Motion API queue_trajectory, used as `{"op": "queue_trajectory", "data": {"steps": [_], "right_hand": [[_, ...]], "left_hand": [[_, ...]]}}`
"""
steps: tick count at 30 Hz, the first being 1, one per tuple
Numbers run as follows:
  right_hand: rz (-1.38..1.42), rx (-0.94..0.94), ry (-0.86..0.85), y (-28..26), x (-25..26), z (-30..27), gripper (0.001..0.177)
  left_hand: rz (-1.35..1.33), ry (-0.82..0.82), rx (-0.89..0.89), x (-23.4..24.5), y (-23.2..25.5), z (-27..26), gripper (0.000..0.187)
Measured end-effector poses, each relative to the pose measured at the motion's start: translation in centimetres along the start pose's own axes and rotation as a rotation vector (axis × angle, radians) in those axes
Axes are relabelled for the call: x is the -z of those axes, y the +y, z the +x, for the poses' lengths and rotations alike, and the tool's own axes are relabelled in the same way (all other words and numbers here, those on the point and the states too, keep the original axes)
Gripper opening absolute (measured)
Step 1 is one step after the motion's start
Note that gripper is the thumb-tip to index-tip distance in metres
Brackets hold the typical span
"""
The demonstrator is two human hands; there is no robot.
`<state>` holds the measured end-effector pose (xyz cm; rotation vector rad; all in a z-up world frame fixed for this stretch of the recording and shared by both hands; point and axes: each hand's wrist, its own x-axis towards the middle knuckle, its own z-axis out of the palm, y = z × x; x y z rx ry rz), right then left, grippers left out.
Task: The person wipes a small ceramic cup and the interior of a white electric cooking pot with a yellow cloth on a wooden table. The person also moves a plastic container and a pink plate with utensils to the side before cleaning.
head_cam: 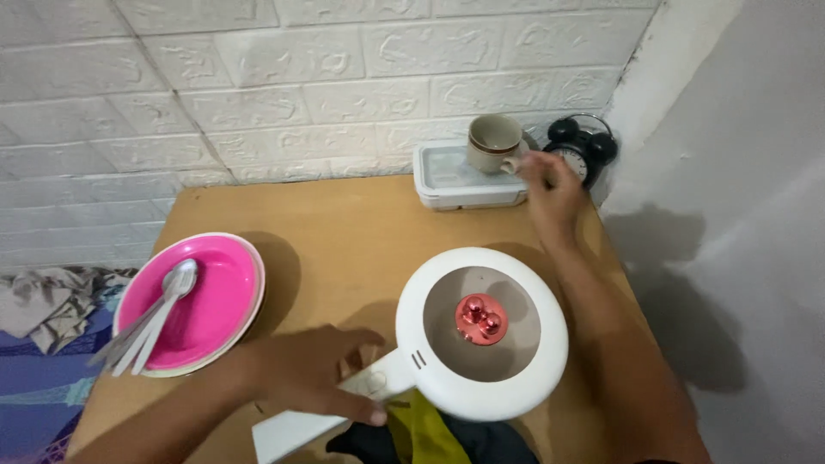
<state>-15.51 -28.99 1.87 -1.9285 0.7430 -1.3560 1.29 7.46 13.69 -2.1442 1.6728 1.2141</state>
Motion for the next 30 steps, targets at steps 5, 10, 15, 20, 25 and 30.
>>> {"op": "queue_trajectory", "data": {"steps": [5,10,15,20,25,30], "right_hand": [[0.266,0.052,0.062,-4.7,3.7,1.1,0.038],[0.042,0.278,-0.011,-13.1,9.6,0.2,0.020],[0.063,0.122,-0.115,-16.5,11.2,-4.8,0.022],[-0.109,0.254,-1.139,-17.5,7.4,-15.9,0.076],[-0.307,0.452,-1.337,-13.8,4.3,-21.9,0.084],[-0.426,0.451,-1.109,-10.4,5.9,-17.9,0.049]], "left_hand": [[-0.781,-0.099,-0.208,-4.8,-2.6,-0.4,0.025],[-0.879,-0.012,-0.098,-6.1,-4.0,-2.1,0.028],[-1.098,0.086,-0.135,-8.1,-6.9,-1.9,0.024],[-1.294,0.331,-0.010,-9.2,-7.4,-0.7,0.022],[-1.203,0.292,0.018,-8.0,-3.7,-0.2,0.051],[-1.153,0.274,-0.139,-9.3,-3.7,1.3,0.057]]}}
